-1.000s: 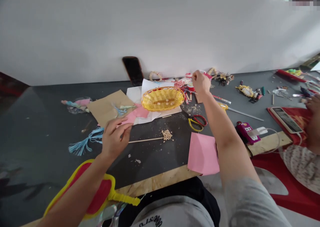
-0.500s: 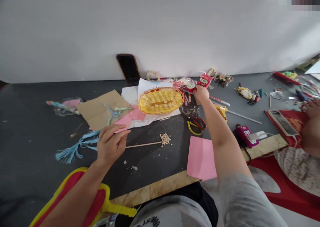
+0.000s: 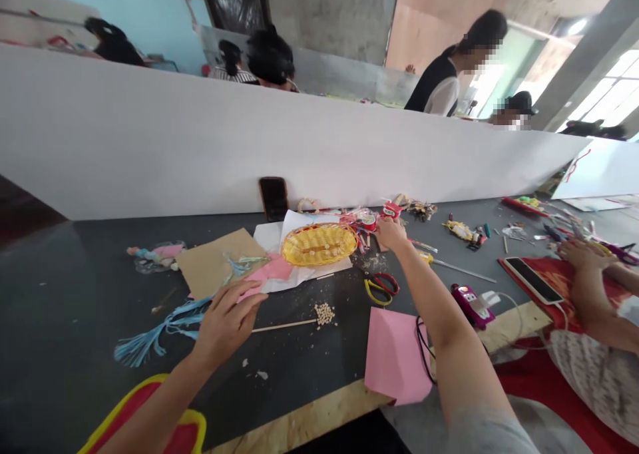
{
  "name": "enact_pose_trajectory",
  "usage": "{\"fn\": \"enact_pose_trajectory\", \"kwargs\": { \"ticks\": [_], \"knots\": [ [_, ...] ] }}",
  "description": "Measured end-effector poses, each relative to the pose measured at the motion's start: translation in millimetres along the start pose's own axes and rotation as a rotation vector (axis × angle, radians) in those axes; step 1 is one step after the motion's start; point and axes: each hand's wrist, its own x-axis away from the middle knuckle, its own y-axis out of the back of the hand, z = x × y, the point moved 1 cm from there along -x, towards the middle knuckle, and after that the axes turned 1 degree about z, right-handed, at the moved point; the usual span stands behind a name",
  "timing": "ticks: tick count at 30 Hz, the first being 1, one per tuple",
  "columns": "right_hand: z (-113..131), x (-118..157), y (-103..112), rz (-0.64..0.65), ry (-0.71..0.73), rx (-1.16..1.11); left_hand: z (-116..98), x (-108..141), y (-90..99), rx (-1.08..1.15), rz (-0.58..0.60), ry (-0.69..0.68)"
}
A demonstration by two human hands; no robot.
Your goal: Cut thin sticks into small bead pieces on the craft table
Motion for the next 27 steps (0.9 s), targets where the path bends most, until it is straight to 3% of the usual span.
{"fn": "enact_pose_trajectory", "kwargs": {
  "ticks": [6,12,22,27],
  "knots": [
    [4,30,16,-0.040,-0.047,-0.030,-8,-1,15.0,-0.026,0.049,-0.042],
    [-6,57,11,-0.063,-0.098,-0.106,-20,9,35.9,-0.020,0.115,-0.020],
    [9,107,11,-0.153,0.206,-0.228,-22,39,47.8,-0.090,0.172,0.047],
    [22,137,-7,-0.160,0.350,-0.318,-29,57,54.7,-0.085,0.318,0.149]
  ]
}}
